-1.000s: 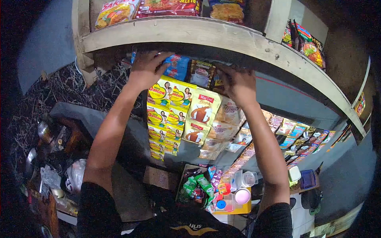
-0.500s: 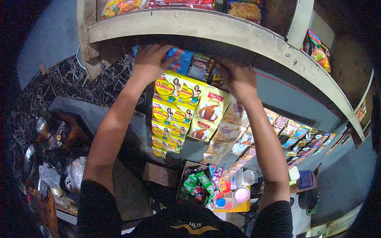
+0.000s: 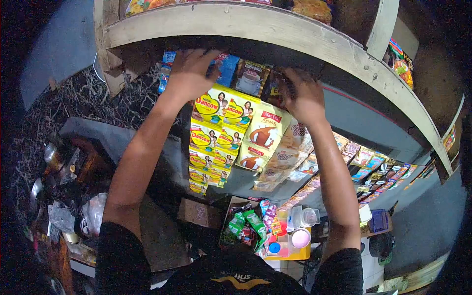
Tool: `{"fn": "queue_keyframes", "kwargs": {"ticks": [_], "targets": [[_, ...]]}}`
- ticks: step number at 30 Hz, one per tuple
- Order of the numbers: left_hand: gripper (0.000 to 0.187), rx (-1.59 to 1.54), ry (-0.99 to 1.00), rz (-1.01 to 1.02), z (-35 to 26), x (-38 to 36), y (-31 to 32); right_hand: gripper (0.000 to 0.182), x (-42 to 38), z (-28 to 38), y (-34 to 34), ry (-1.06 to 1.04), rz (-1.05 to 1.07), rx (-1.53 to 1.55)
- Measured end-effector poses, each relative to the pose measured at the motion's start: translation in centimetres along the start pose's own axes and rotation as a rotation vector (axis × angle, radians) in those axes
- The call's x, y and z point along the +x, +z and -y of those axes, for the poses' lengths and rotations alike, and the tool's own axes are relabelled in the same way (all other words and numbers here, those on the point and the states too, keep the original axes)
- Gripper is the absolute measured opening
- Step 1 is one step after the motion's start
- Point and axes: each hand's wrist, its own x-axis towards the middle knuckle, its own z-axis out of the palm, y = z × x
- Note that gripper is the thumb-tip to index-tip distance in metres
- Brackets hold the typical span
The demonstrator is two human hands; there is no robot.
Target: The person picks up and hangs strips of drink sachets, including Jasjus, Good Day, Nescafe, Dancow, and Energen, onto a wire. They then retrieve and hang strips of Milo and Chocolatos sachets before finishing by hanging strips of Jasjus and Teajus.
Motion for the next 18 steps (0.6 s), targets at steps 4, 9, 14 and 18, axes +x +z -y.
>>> {"fn": "queue_keyframes", "kwargs": {"ticks": [4, 9, 14, 18], "targets": [[0.043, -0.087, 0.057, 0.063, -0.3, 0.1, 0.0, 0.038, -0.8, 0.8, -0.6, -0.038, -0.063, -0.091], [0.043, -0.108, 0.129, 0.014, -0.7, -0.4, 0.7, 0.041, -1.3, 0.3, -0.3, -0.072, -0.045, -0.093], [0.046, -0.143, 0.169, -0.001, -0.5, -0.6, 0.8, 0.042, -1.4, 0.0, -0.4, -0.070, 0.030, -0.101], [0.045, -0.139, 0.151, -0.084, -0.4, -0.7, 0.5, 0.044, -1.5, 0.3, -1.0, -0.081, 0.061, -0.056]]}}
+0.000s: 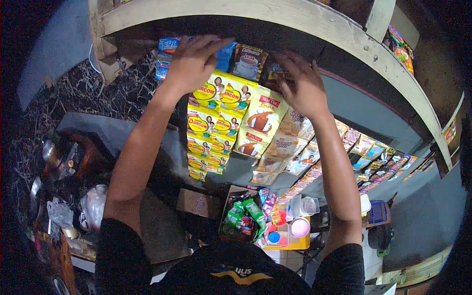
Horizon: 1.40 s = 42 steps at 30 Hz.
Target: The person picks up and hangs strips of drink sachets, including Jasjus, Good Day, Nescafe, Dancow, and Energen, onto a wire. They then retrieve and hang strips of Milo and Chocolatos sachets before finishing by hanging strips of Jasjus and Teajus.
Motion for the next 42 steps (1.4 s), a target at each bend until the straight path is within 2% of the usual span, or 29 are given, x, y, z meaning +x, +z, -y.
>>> {"fn": "queue_keyframes", "kwargs": {"ticks": [2, 4, 5, 6, 8, 9, 10, 14, 20, 22, 34, 42], "targets": [[0.042, -0.018, -0.021, -0.078, -0.3, -0.2, -0.5, 0.042, -0.3, 0.4, -0.2, -0.041, -0.100, 0.043], [0.031, -0.418, -0.187, -0.153, -1.2, -0.6, -1.7, 0.039, -0.8, 0.8, -0.9, -0.066, -0.124, 0.079], [0.025, -0.459, -0.220, -0.187, -1.7, -1.3, -1.4, 0.037, -1.1, 1.0, -1.2, -0.084, -0.154, 0.112], [0.025, -0.455, -0.222, -0.184, -2.4, -2.1, -1.4, 0.037, -1.6, 1.1, -1.3, -0.085, -0.154, 0.117], [0.029, -0.084, -0.060, 0.055, -3.5, -3.2, -1.6, 0.031, -2.4, 1.3, -1.5, -0.105, -0.177, 0.154], [0.030, -0.048, 0.035, 0.053, -3.3, -3.4, -1.1, 0.031, -2.7, 1.5, -1.6, -0.108, -0.182, 0.156], [0.030, -0.042, 0.038, 0.051, -3.1, -3.8, -0.8, 0.031, -3.0, 1.8, -1.7, -0.114, -0.131, 0.201], [0.030, -0.055, -0.024, 0.088, -2.5, -4.3, -1.2, 0.031, -4.0, 2.2, -1.1, -0.067, -0.083, 0.325], [0.030, 0.049, -0.084, 0.004, -2.2, -4.7, -1.6, 0.032, -5.1, 2.0, -1.2, -0.062, -0.087, 0.286], [0.031, -0.006, -0.119, 0.033, -2.1, -4.7, -1.8, 0.032, -5.5, 1.8, -1.5, -0.057, -0.086, 0.277], [0.033, 0.108, -0.185, -0.080, -5.3, -5.6, -0.5, 0.032, -7.9, 2.9, -4.5, 0.081, -0.153, 0.534], [0.039, 0.163, -0.252, -0.062, -7.4, -5.5, -0.9, 0.033, -11.6, 2.9, -5.7, 0.188, -0.176, 0.731]]}}
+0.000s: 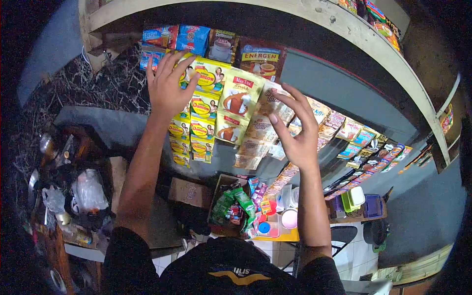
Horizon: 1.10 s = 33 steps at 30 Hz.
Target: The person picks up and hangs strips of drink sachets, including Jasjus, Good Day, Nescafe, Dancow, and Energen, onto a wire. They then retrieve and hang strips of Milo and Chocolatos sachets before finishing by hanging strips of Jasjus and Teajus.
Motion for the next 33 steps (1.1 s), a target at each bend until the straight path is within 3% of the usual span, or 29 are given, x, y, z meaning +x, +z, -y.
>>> {"fn": "queue_keyframes", "kwargs": {"ticks": [6, 10, 13, 16, 20, 22, 30, 33], "targets": [[0.045, -0.011, -0.063, 0.001, -2.8, -1.7, -0.7, 0.037, -2.9, -1.0, -1.7, 0.087, -0.006, 0.137], [0.043, -0.252, -0.206, 0.049, -7.6, -4.7, -2.6, 0.041, -5.8, -2.1, -2.7, 0.182, 0.019, 0.392], [0.036, -0.713, -0.427, 0.074, -12.2, -8.4, -4.9, 0.042, -8.3, -2.3, -3.7, 0.302, 0.097, 0.595], [0.036, -0.853, -0.570, 0.154, -15.6, -13.0, -6.6, 0.043, -11.3, -3.6, -4.6, 0.358, 0.162, 0.707], [0.037, -0.871, -0.797, 0.294, -18.2, -20.0, -9.3, 0.035, -16.2, -6.5, -4.9, 0.561, 0.185, 0.813], [0.035, -0.757, -0.820, 0.336, -19.3, -23.0, -11.0, 0.031, -18.8, -7.5, -4.9, 0.624, 0.236, 0.792], [0.032, -0.703, -1.457, 0.649, -22.7, -35.9, -16.8, 0.033, -34.7, -11.6, -4.9, 1.067, 0.561, 0.826], [0.034, -0.660, -1.401, 0.801, -22.8, -38.3, -16.7, 0.029, -40.5, -10.8, -5.7, 1.231, 0.653, 0.876]]}}
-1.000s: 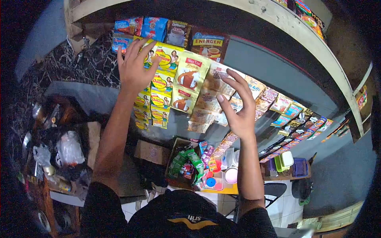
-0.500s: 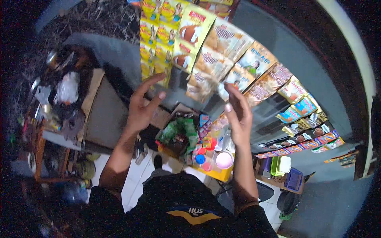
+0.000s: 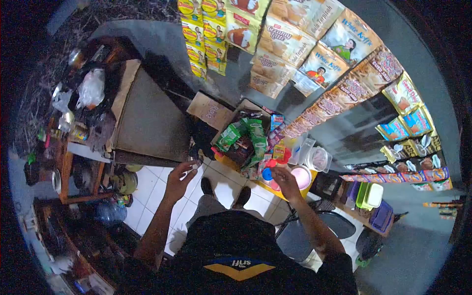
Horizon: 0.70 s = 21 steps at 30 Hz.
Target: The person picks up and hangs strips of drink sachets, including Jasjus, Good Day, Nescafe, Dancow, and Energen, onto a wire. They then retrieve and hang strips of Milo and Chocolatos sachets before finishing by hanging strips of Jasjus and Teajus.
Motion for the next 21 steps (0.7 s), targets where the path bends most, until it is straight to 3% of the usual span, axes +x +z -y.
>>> {"fn": "queue_keyframes", "kwargs": {"ticks": [1, 2, 9, 13, 14, 15, 18, 20, 21], "targets": [[0.034, 0.005, 0.006, 0.021, 0.5, 0.4, 0.1, 0.025, -0.7, -0.9, 0.3, -0.001, 0.014, 0.078], [0.034, 0.002, -0.003, 0.058, 0.9, 0.9, 0.2, 0.027, -1.4, -1.5, 0.1, 0.103, 0.010, -0.286], [0.032, 0.011, 0.073, 0.258, 1.2, 5.2, 0.8, 0.031, -0.8, -6.4, 7.3, 0.052, -0.244, -0.173], [0.034, 0.028, 0.048, 0.377, 5.1, 8.0, 1.1, 0.045, 2.3, -10.0, 10.5, 0.158, -0.350, -0.171], [0.034, -0.034, 0.050, 0.382, 6.4, 8.5, 1.4, 0.053, 3.7, -12.0, 10.6, 0.063, -0.395, -0.188], [0.035, -0.097, 0.062, 0.385, 7.5, 9.5, 1.8, 0.057, 5.3, -13.4, 10.1, 0.103, -0.445, -0.119], [0.033, -0.012, 0.088, 0.465, 10.8, 10.9, 2.6, 0.056, 11.3, -18.8, 6.5, 0.100, -0.666, -0.298], [0.034, 0.017, 0.098, 0.482, 12.7, 12.4, 4.0, 0.068, 14.2, -17.2, 4.7, 0.097, -0.755, -0.375], [0.034, 0.033, 0.014, 0.500, 13.2, 12.4, 4.3, 0.073, 15.2, -15.9, 4.3, 0.134, -0.756, -0.435]]}}
